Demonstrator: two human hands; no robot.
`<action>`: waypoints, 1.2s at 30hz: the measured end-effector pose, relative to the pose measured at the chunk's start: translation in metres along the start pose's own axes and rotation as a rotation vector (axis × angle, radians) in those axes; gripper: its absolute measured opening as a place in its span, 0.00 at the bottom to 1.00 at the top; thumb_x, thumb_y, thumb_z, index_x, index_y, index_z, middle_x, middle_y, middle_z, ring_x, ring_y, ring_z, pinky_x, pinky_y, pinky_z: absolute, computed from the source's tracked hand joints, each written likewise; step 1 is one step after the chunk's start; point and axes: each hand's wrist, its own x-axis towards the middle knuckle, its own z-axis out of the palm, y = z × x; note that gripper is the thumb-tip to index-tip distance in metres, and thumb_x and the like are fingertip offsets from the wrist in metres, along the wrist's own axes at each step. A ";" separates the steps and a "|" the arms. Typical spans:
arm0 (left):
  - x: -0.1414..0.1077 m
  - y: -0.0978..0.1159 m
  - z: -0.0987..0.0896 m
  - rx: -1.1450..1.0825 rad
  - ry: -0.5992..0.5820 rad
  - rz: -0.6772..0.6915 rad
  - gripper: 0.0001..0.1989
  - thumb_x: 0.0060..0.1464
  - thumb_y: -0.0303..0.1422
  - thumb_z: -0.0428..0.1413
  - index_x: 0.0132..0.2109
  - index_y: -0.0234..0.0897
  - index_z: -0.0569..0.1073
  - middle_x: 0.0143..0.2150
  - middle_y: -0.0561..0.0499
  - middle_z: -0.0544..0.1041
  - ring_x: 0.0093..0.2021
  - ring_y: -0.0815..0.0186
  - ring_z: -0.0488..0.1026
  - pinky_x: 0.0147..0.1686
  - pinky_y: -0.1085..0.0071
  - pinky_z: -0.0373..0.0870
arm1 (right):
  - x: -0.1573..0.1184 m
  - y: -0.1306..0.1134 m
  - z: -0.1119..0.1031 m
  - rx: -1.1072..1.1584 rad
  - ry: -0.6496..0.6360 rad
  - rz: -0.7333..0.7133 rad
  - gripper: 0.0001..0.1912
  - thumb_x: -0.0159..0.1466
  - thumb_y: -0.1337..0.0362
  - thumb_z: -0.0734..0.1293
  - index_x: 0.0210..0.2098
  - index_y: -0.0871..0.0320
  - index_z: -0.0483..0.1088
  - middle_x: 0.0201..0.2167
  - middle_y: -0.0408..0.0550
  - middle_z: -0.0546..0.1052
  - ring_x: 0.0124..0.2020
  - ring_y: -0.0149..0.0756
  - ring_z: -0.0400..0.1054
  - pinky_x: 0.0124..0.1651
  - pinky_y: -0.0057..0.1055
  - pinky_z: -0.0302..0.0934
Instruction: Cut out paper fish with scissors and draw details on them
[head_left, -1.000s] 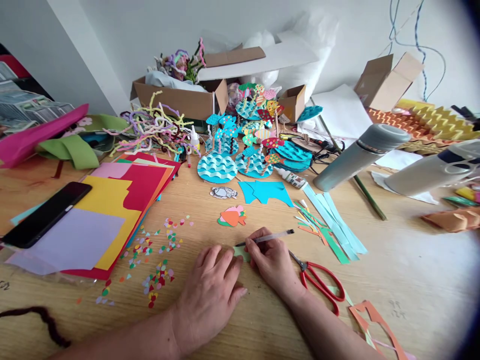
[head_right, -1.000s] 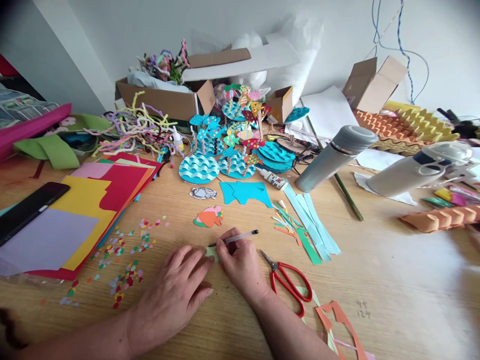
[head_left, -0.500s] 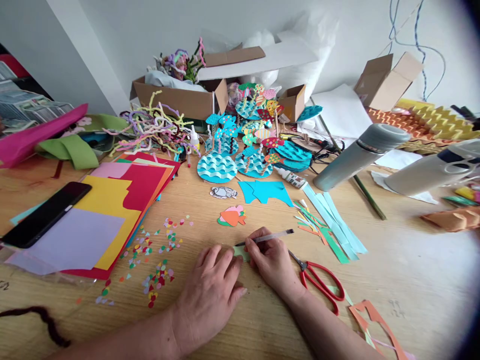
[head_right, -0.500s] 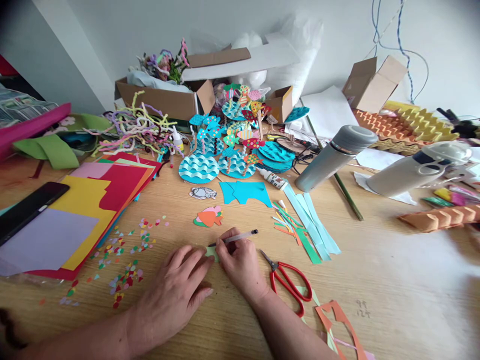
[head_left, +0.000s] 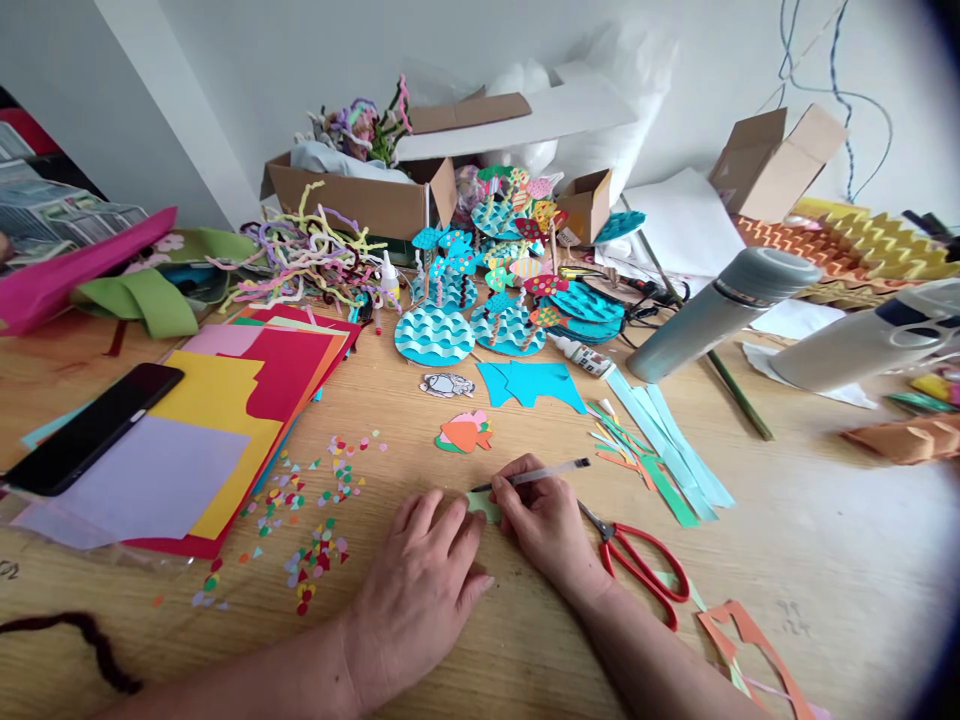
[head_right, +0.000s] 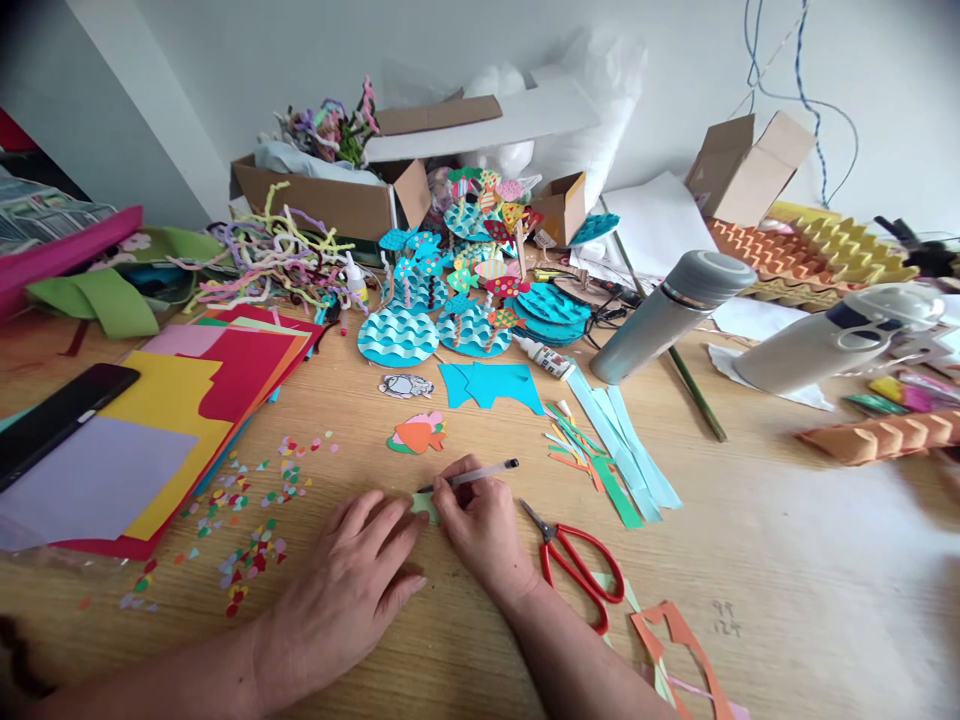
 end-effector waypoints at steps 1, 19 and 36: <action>0.000 0.000 0.000 -0.001 0.002 0.000 0.20 0.59 0.42 0.52 0.54 0.38 0.68 0.52 0.47 0.70 0.53 0.54 0.62 0.54 0.55 0.61 | 0.000 0.000 0.000 -0.003 -0.003 -0.001 0.09 0.62 0.60 0.63 0.28 0.56 0.64 0.18 0.40 0.67 0.16 0.30 0.62 0.19 0.26 0.55; 0.000 0.000 -0.001 -0.009 -0.017 -0.004 0.21 0.59 0.42 0.51 0.55 0.39 0.68 0.52 0.46 0.70 0.52 0.54 0.62 0.53 0.55 0.61 | 0.000 0.000 0.000 -0.025 0.007 0.003 0.08 0.62 0.61 0.63 0.29 0.57 0.65 0.18 0.40 0.68 0.16 0.30 0.62 0.19 0.25 0.55; 0.000 0.000 -0.002 -0.007 -0.016 -0.005 0.20 0.59 0.42 0.52 0.55 0.38 0.68 0.52 0.47 0.70 0.52 0.55 0.62 0.54 0.55 0.61 | -0.001 -0.002 0.000 0.019 0.017 0.029 0.07 0.61 0.61 0.63 0.28 0.56 0.64 0.18 0.39 0.68 0.15 0.30 0.62 0.18 0.25 0.56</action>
